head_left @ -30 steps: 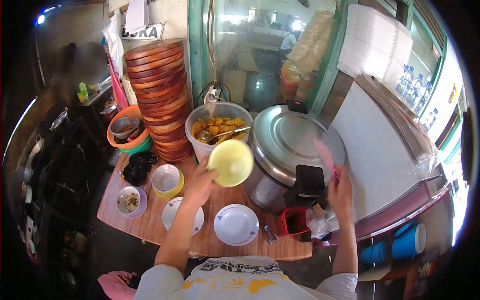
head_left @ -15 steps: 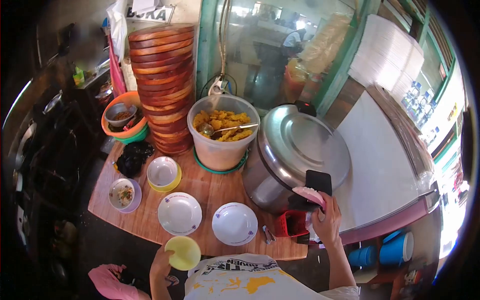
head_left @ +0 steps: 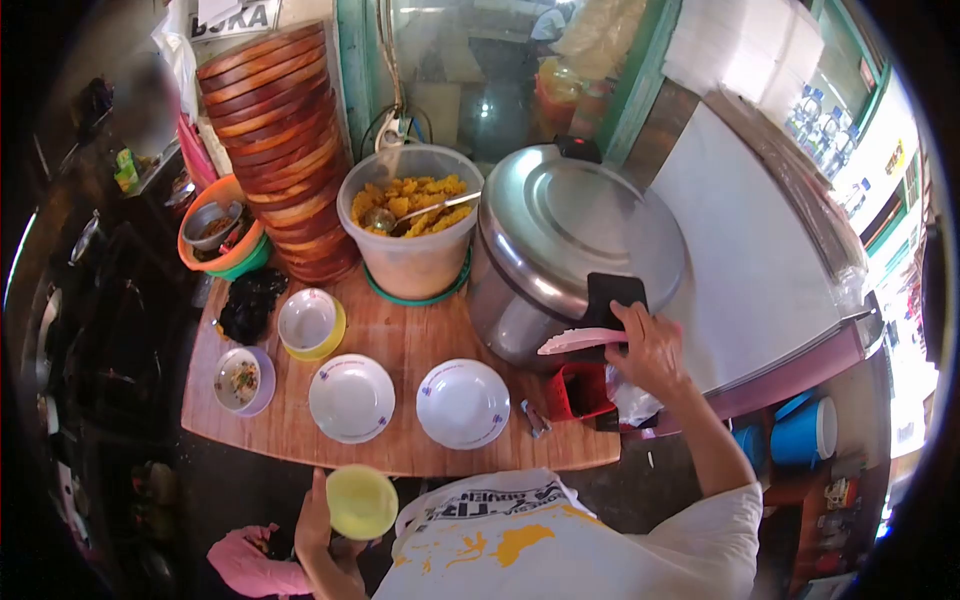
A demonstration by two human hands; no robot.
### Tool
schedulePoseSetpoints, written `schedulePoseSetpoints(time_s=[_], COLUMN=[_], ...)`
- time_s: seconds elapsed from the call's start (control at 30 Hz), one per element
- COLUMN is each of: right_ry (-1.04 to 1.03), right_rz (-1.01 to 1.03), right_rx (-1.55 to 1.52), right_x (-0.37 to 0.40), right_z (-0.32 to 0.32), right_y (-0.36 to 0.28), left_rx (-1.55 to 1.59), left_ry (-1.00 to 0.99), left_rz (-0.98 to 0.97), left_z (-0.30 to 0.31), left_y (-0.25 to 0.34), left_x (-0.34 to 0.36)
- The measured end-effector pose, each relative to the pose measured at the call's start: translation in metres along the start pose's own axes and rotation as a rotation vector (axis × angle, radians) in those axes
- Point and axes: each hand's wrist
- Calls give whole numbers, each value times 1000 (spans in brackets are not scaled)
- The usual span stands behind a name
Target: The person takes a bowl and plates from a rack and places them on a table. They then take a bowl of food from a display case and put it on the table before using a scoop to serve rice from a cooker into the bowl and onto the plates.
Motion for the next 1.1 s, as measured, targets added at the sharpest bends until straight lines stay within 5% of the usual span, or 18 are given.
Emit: schedulePoseSetpoints(time_s=[0.17, 0.27, 0.43, 0.67, 0.77, 0.93, 1.1], right_ry=[-22, 156, 93, 123, 155, 242, 481], right_rz=[42, 80, 89, 34, -67, -248, -595], right_rx=[121, 106, -167, -434, -433, -549, -341], right_x=[-14, -41, -110, -222, -274, -350, -421], right_z=[24, 78, 174, 218, 229, 230, 203], right_y=[10, 30, 76, 163, 203, 242, 283], left_rx=[256, 272, 323, 383, 529, 418, 378], left_ry=[-58, -88, -345, -269, -446, -382, -410], left_rz=[-158, -235, -254, -282, -227, -272, -214], left_z=[-35, -60, -86, -101, -93, -101, -109], left_y=[44, 71, 117, 143, 145, 169, 174], left_x=[-19, -26, -48, -83, -105, -117, -145])
Point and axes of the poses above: each hand's wrist, its own x-axis away from the middle knuckle, its own z-axis out of the back of the hand, y = z × x, and after that the axes turned 11 degrees about -y, right-handed
